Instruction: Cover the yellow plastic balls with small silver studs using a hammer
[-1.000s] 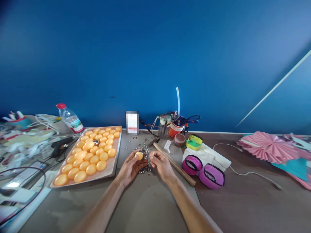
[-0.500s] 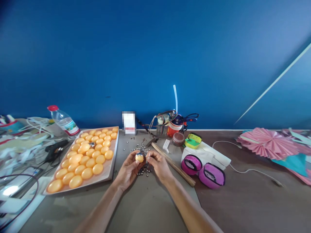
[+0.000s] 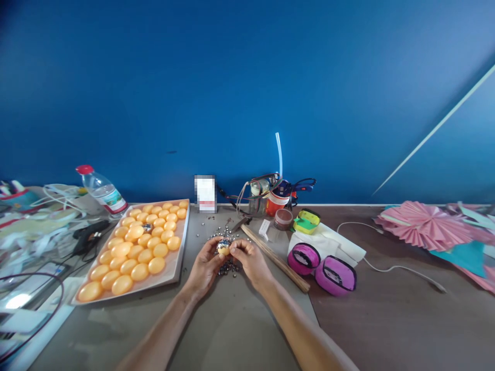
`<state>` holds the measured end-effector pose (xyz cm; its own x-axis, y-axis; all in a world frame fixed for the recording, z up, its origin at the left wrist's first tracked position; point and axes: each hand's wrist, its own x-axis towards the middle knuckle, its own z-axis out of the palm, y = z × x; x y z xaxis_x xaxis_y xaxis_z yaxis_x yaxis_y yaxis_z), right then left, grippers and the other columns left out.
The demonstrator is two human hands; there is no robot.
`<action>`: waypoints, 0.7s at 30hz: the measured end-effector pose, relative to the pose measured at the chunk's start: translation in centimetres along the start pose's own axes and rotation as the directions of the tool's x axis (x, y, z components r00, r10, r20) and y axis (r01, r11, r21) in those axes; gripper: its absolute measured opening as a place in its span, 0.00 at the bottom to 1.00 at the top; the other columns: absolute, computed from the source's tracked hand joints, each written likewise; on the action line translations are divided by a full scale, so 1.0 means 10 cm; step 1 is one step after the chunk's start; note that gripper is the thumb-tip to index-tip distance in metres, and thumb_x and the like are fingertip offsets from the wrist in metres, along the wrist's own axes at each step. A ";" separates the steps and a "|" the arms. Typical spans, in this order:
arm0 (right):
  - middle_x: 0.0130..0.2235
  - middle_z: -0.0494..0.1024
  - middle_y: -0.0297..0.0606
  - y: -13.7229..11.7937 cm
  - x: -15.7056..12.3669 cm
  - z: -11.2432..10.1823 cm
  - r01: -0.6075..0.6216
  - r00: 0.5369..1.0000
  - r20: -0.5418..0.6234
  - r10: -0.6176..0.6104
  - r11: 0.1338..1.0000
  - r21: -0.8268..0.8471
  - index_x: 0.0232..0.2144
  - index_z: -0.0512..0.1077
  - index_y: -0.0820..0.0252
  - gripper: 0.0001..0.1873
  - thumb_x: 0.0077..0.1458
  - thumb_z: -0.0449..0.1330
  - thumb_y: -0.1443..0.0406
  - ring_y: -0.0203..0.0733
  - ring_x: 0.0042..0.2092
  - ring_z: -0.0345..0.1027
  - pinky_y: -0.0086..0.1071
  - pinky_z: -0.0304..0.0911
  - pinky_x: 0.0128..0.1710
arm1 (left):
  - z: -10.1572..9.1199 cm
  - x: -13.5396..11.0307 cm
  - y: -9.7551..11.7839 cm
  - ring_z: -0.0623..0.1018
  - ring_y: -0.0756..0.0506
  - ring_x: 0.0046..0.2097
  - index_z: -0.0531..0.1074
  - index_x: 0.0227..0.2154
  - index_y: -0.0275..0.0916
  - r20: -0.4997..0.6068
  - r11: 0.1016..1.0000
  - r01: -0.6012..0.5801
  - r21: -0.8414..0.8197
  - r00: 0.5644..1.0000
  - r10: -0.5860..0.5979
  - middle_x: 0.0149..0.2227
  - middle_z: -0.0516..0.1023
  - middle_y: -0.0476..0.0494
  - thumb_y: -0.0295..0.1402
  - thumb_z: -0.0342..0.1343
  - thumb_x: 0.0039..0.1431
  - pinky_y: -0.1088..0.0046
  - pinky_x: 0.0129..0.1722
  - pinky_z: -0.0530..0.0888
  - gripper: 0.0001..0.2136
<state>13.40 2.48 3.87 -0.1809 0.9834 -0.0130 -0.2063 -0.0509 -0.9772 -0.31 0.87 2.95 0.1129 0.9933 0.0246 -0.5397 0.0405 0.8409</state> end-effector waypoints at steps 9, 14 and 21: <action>0.22 0.68 0.30 -0.02 -0.03 0.02 -0.104 0.995 0.003 0.104 0.994 0.032 0.23 0.67 0.59 0.14 0.41 0.64 0.57 0.34 0.25 0.61 0.29 0.58 0.28 | -0.04 -0.03 0.00 0.73 0.46 0.41 0.72 0.41 0.41 -0.085 0.974 -0.052 0.222 0.994 0.072 0.40 0.75 0.45 0.31 0.63 0.45 0.73 0.42 0.69 0.17; 0.20 0.69 0.29 0.00 -0.04 0.04 -0.144 0.990 0.004 0.144 0.986 0.086 0.23 0.66 0.59 0.14 0.40 0.65 0.57 0.34 0.24 0.62 0.29 0.58 0.27 | -0.04 -0.04 -0.02 0.73 0.47 0.38 0.73 0.40 0.41 -0.087 0.975 -0.055 0.216 0.993 0.075 0.38 0.75 0.46 0.30 0.63 0.45 0.74 0.39 0.69 0.17; 0.20 0.70 0.29 0.03 -0.04 0.03 -0.127 0.992 -0.007 0.128 0.989 0.074 0.24 0.65 0.58 0.12 0.41 0.63 0.59 0.34 0.24 0.63 0.29 0.58 0.27 | -0.06 -0.05 -0.06 0.73 0.47 0.39 0.71 0.42 0.43 -0.067 0.949 -0.076 0.306 0.993 0.101 0.39 0.75 0.46 0.31 0.60 0.49 0.74 0.39 0.70 0.16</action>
<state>13.09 2.00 3.61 -0.1987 0.9701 -0.1392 -0.2519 -0.1878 -0.9493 -0.52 0.41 2.15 0.0018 0.9973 0.0732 -0.2656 -0.0701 0.9615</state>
